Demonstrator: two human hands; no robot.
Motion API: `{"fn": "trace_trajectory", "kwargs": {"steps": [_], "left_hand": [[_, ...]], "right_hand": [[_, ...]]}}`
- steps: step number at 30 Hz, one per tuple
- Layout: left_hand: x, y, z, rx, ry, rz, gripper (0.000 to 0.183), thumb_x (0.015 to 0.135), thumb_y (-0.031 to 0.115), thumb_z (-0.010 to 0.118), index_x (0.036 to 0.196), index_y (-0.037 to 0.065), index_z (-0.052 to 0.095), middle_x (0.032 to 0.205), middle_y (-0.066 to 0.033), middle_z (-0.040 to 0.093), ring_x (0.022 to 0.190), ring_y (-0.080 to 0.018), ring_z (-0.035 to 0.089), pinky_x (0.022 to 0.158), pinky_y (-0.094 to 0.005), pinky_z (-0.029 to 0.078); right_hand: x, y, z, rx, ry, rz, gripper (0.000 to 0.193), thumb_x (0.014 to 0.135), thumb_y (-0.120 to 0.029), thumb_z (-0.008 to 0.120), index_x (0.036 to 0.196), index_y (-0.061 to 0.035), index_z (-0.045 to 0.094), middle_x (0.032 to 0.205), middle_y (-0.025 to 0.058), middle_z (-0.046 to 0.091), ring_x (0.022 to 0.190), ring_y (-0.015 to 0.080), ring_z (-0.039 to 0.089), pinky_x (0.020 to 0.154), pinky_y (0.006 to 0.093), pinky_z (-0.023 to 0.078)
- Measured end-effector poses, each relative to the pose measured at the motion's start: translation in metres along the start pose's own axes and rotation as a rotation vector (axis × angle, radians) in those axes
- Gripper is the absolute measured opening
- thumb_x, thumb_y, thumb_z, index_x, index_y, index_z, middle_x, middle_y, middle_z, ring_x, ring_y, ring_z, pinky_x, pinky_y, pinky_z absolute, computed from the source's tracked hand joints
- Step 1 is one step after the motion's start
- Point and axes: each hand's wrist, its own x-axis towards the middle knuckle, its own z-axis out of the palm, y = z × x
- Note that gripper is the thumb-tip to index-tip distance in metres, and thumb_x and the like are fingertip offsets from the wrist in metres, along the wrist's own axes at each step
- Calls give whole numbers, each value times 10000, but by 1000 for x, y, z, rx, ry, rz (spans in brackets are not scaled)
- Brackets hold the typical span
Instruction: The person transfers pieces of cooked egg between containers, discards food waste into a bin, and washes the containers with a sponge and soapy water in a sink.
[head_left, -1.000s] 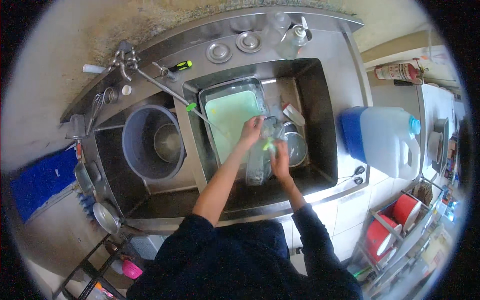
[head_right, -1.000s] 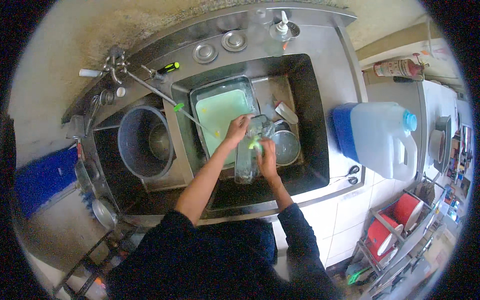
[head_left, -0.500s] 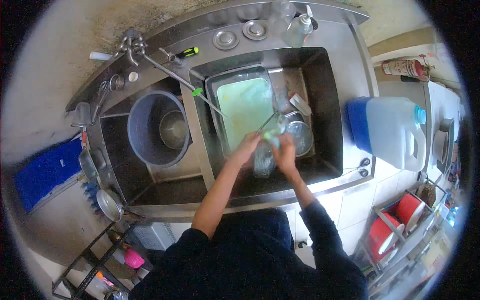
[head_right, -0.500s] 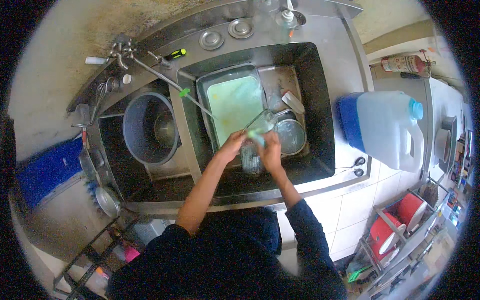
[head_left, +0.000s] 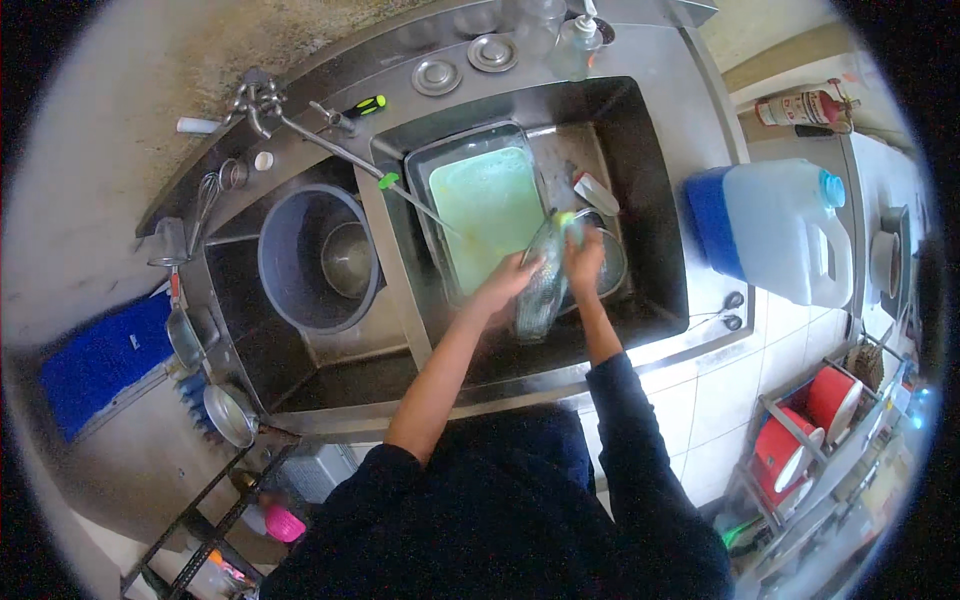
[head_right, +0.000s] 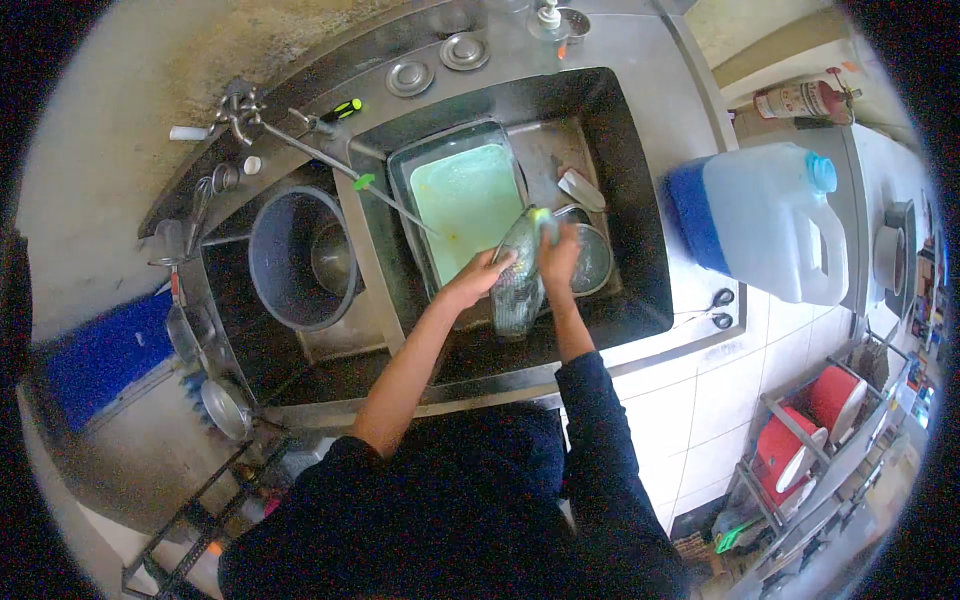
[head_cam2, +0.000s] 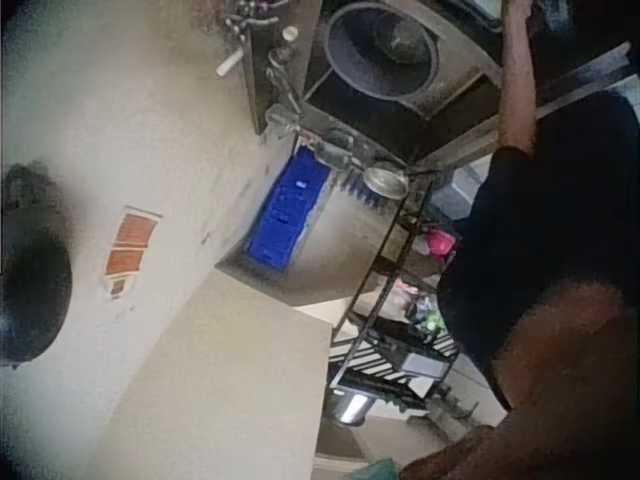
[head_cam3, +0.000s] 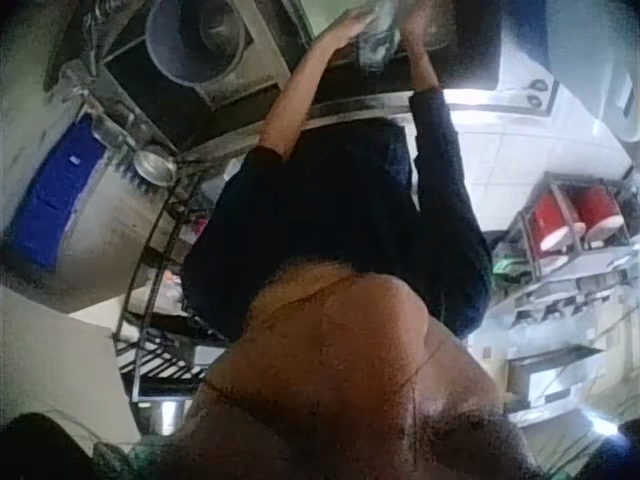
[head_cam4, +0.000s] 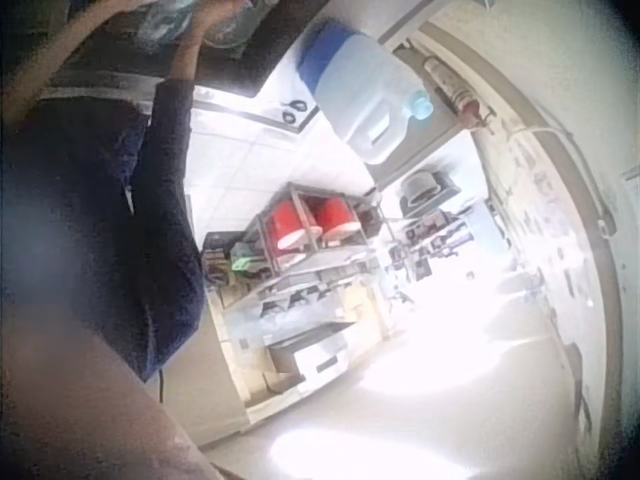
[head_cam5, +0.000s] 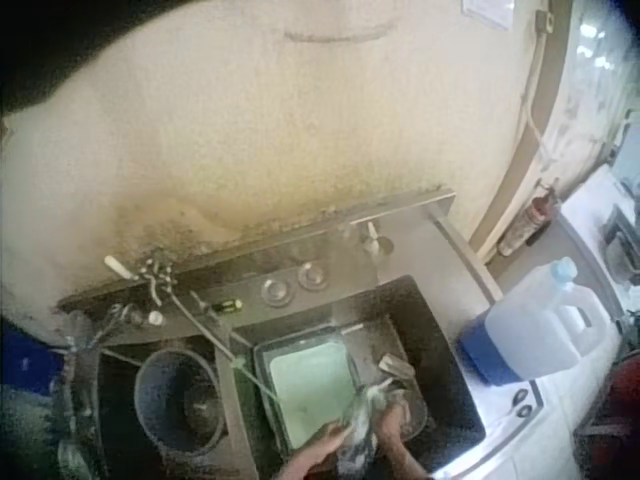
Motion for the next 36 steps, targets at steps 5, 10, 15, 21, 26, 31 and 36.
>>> {"fn": "trace_trajectory", "kwargs": {"steps": [5,10,15,21,26,31,36], "left_hand": [[4,-25,-19,-68,9,-122,506,951,449,514,1074,-29,624,995,-66,644,898,-176,555,800,-351,452],[-11,-34,-19,187,7,-307,523,973,448,484,1249,12,572,1144,-50,611,1037,-158,543,944,-347,410],[-15,-9,-7,36,-40,44,463,971,392,519,1212,5,596,1099,-40,634,1006,-154,561,914,-331,433],[2,-29,-35,86,152,26,365,985,319,513,1092,-6,641,954,-6,647,830,-106,545,760,-278,456],[-10,-24,-16,196,258,113,407,989,357,497,1098,-7,644,933,-10,651,830,-98,524,771,-285,447],[-7,9,13,156,-2,-128,473,962,413,513,1154,-5,619,1004,-105,668,915,-164,570,855,-349,441],[27,-9,-29,72,80,-73,487,958,463,508,1168,38,621,1005,-53,661,907,-161,590,842,-302,461]], "right_hand": [[-41,-44,-22,153,-147,22,252,868,-174,645,1019,26,625,967,226,627,900,396,606,816,430,465],[-51,-15,-23,304,-101,48,223,865,-157,655,1004,14,625,932,207,625,861,371,609,771,410,473],[-36,-14,-26,160,25,-108,205,869,-139,641,997,21,626,911,202,623,826,363,611,747,419,472],[-90,-65,-33,261,-430,-313,221,809,-53,675,1010,-9,596,932,214,598,887,389,590,798,416,469],[-45,-18,-14,96,-59,-120,194,830,-37,601,1013,24,588,931,217,586,887,397,576,805,439,456],[-8,37,-14,-36,83,66,258,894,-79,537,1124,35,558,1011,262,573,969,442,548,858,492,435],[-70,-40,0,145,-264,25,379,923,-112,524,1271,23,460,1296,370,381,1201,532,382,1028,524,331]]}}
